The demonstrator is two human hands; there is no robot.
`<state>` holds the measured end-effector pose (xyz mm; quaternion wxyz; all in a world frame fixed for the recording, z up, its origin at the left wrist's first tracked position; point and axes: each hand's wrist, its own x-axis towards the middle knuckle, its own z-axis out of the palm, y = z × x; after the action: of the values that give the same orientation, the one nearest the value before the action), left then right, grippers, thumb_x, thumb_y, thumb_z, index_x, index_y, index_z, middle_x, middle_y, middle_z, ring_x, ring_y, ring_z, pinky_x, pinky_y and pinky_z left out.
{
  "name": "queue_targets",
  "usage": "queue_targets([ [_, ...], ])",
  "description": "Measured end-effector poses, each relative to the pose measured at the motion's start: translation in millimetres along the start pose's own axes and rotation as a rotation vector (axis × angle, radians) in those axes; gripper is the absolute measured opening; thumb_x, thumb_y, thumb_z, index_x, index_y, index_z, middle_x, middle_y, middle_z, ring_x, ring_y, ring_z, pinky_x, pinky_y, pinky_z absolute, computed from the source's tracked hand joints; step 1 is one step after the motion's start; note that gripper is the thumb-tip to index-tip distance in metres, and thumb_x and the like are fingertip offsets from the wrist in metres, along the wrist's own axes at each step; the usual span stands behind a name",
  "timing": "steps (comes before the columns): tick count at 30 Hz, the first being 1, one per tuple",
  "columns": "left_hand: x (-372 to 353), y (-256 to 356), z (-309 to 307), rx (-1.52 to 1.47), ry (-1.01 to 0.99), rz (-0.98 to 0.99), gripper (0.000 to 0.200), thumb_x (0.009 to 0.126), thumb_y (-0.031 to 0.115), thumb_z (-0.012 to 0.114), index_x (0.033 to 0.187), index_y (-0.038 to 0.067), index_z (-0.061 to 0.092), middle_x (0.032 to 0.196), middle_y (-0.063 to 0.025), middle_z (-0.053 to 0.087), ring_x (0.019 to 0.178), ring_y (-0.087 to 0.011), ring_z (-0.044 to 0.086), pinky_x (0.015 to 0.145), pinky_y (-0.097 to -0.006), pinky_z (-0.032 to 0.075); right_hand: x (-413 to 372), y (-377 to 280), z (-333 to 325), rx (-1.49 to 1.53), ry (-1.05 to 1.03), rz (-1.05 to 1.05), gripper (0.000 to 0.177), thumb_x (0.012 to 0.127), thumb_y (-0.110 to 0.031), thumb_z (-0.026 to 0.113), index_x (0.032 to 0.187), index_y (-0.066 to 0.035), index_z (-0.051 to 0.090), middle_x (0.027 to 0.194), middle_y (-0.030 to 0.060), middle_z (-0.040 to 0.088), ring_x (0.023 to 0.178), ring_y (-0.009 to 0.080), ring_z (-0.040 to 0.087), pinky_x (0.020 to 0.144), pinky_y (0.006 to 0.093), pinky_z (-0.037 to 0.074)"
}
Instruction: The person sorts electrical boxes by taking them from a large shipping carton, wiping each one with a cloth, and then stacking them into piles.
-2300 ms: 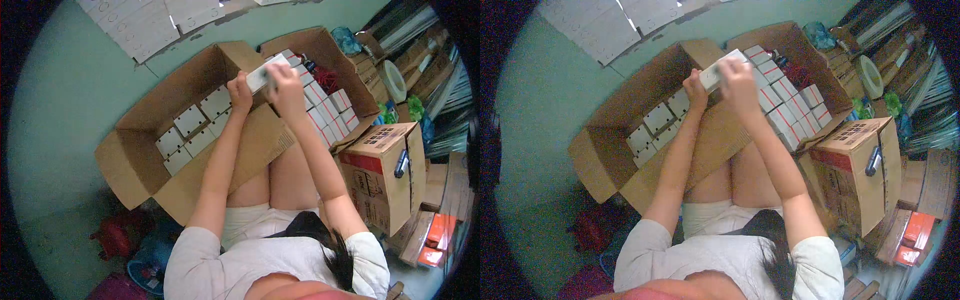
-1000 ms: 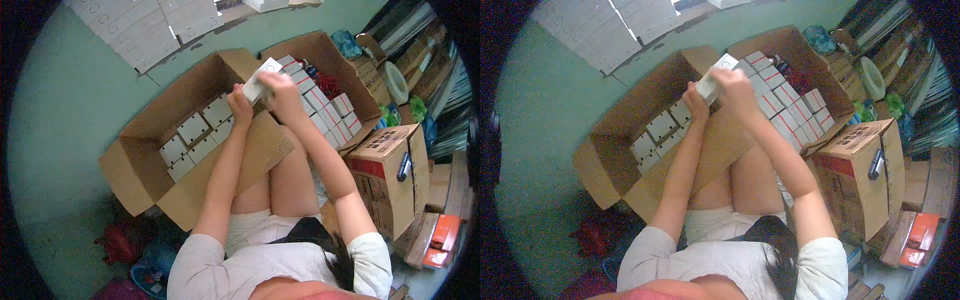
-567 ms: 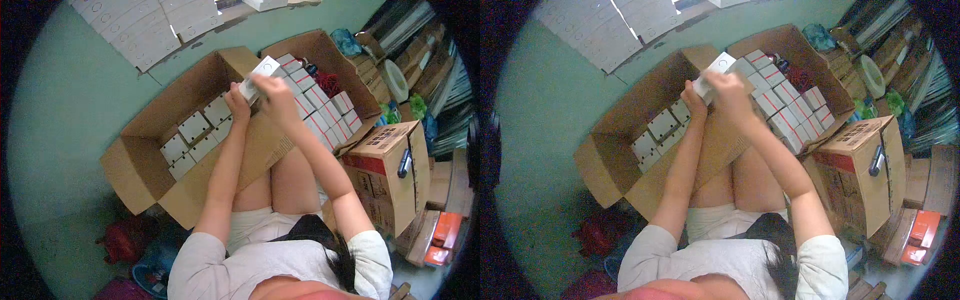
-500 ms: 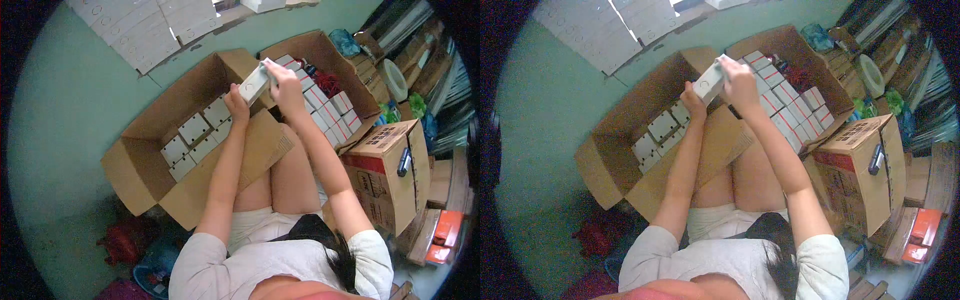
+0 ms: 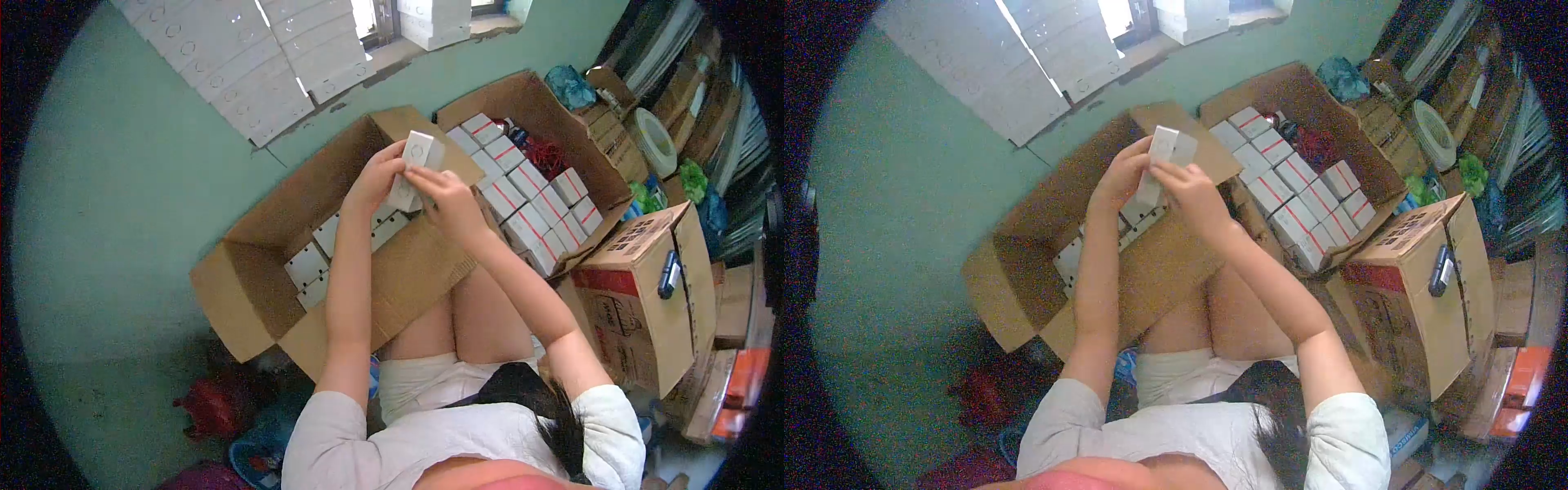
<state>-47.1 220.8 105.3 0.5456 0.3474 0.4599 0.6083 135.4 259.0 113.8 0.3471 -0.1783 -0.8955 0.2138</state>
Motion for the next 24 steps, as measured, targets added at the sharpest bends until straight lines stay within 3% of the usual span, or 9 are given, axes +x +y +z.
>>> queue_targets([
  [3,4,0,-3,0.041,0.035,-0.021,0.039,0.087,0.011,0.049,0.123,-0.001,0.060,0.113,-0.0111,0.065,0.103,-0.0195,0.061,0.091,-0.0329,0.047,3,-8,-1,-0.022,-0.049,0.028,0.052,0.074,0.004,0.064,0.125,-0.009,0.062,0.129,0.0119,0.059,0.104,0.0339,0.059,0.092,0.0392,0.049],
  [5,12,-24,3,0.631,0.406,0.241,0.034,0.092,0.024,0.049,0.104,-0.003,0.066,0.096,-0.0127,0.068,0.089,-0.0205,0.063,0.081,-0.0338,0.048,12,-3,-8,-0.100,0.146,0.082,0.048,0.076,0.001,0.063,0.124,-0.005,0.061,0.125,0.0139,0.061,0.104,0.0352,0.060,0.093,0.0399,0.049],
  [8,3,-22,39,0.431,0.715,0.088,0.060,0.096,0.047,0.044,0.093,-0.009,0.067,0.079,-0.0243,0.066,0.083,-0.0370,0.066,0.077,-0.0417,0.048,20,21,-11,-0.032,0.263,0.130,0.043,0.078,-0.001,0.062,0.121,-0.001,0.061,0.120,0.0166,0.064,0.105,0.0368,0.060,0.094,0.0400,0.048],
  [10,-1,-24,58,0.392,0.818,0.262,0.072,0.097,0.054,0.038,0.075,-0.009,0.063,0.076,-0.0233,0.067,0.080,-0.0383,0.064,0.075,-0.0467,0.045,19,-2,-27,0.029,0.170,0.146,0.040,0.077,-0.002,0.062,0.117,-0.001,0.063,0.114,0.0187,0.065,0.106,0.0377,0.061,0.094,0.0409,0.049],
  [11,8,-37,57,0.385,0.929,0.330,0.073,0.099,0.055,0.035,0.068,-0.006,0.060,0.068,-0.0173,0.064,0.065,-0.0287,0.060,0.067,-0.0419,0.045,13,-18,-34,0.018,0.112,0.134,0.041,0.076,-0.001,0.062,0.117,-0.001,0.063,0.112,0.0192,0.066,0.107,0.0380,0.061,0.093,0.0413,0.050],
  [14,-9,-23,72,0.117,0.723,0.361,0.071,0.101,0.053,0.033,0.056,0.000,0.050,0.054,-0.0057,0.051,0.052,-0.0167,0.045,0.054,-0.0349,0.037,-10,-32,-35,0.075,0.172,-0.006,0.042,0.074,-0.002,0.062,0.115,0.000,0.063,0.115,0.0187,0.065,0.105,0.0364,0.062,0.092,0.0414,0.050],
  [17,-18,-30,87,0.251,0.809,0.433,0.068,0.102,0.051,0.032,0.051,0.006,0.035,0.050,0.0020,0.035,0.048,-0.0094,0.031,0.048,-0.0300,0.026,-17,-22,-45,0.002,0.127,0.115,0.050,0.070,-0.001,0.062,0.120,-0.001,0.062,0.120,0.0178,0.063,0.104,0.0364,0.062,0.089,0.0407,0.050],
  [20,-34,-30,102,0.202,0.821,0.498,0.065,0.102,0.050,0.033,0.053,0.008,0.026,0.051,0.0036,0.028,0.049,-0.0095,0.024,0.047,-0.0306,0.020,-21,5,-42,0.008,0.282,0.100,0.050,0.070,0.000,0.061,0.120,-0.001,0.062,0.121,0.0158,0.063,0.102,0.0369,0.062,0.088,0.0405,0.050],
  [24,-18,-50,90,0.014,0.787,0.595,0.063,0.102,0.049,0.033,0.053,0.011,0.024,0.051,0.0041,0.025,0.049,-0.0087,0.022,0.048,-0.0303,0.017,-32,-47,-47,0.140,0.091,-0.046,0.047,0.074,0.002,0.055,0.120,-0.003,0.062,0.122,0.0137,0.063,0.097,0.0371,0.062,0.085,0.0407,0.051],
])
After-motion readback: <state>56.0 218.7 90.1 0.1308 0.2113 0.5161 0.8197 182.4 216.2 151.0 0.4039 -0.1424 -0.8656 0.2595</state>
